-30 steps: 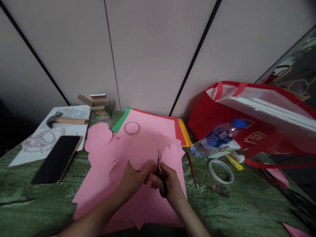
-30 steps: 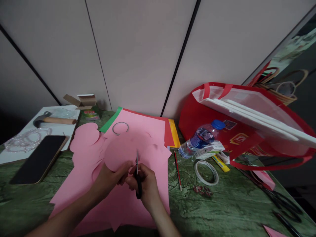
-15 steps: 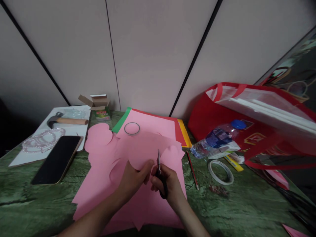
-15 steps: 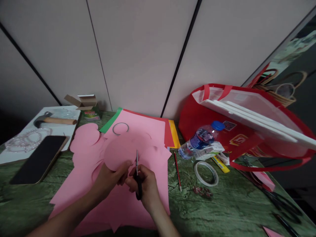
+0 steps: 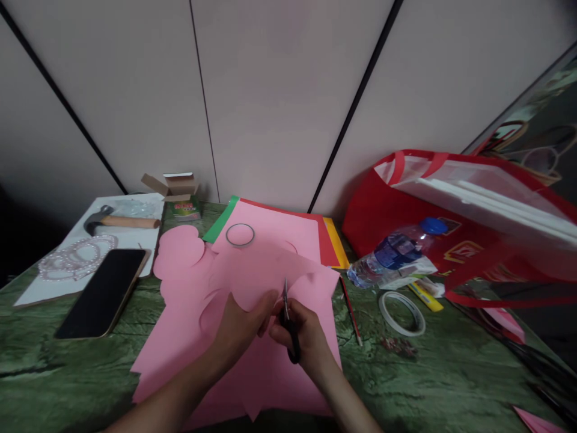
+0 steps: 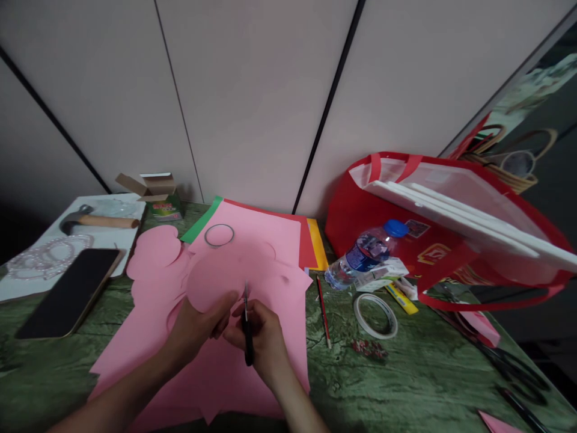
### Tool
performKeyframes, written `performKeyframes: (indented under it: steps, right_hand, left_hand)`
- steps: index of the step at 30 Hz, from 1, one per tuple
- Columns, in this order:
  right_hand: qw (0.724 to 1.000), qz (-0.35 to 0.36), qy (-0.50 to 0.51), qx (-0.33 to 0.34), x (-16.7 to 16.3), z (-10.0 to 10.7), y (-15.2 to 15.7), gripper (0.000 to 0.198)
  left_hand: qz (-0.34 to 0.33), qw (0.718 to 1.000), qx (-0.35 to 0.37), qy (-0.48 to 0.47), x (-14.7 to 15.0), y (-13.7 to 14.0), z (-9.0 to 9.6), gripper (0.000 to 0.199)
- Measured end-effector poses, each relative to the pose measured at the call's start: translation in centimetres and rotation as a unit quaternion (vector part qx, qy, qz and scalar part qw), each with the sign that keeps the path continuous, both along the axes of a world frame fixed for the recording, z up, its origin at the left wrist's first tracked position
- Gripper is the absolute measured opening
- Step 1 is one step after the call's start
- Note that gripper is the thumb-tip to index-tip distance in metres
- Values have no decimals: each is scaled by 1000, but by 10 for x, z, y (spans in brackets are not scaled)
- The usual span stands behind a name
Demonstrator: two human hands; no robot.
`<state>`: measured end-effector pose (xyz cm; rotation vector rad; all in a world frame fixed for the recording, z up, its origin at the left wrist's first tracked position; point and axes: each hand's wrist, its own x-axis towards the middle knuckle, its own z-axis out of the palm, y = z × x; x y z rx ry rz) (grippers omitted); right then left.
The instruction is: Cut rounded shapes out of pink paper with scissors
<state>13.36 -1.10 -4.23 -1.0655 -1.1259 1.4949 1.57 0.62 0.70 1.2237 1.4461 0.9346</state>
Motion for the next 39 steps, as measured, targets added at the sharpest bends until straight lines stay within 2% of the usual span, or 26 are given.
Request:
performKeyframes:
  steps: [12, 24, 34, 39]
  right_hand:
    - [1000, -2, 9, 14, 2, -5, 4, 37]
    - [999, -37, -21, 6, 3, 4, 0, 35]
    - [999, -29, -15, 4, 3, -7, 2, 35]
    - [1000, -25, -10, 2, 4, -11, 4, 35]
  left_hand:
    - [-30, 999, -15, -24, 0, -1, -11, 32]
    - [-20, 1000, -2, -9, 1, -1, -12, 38]
    - [-33, 999, -37, -14, 1, -2, 4, 33]
    - [-33, 998, -35, -26, 2, -1, 1, 28]
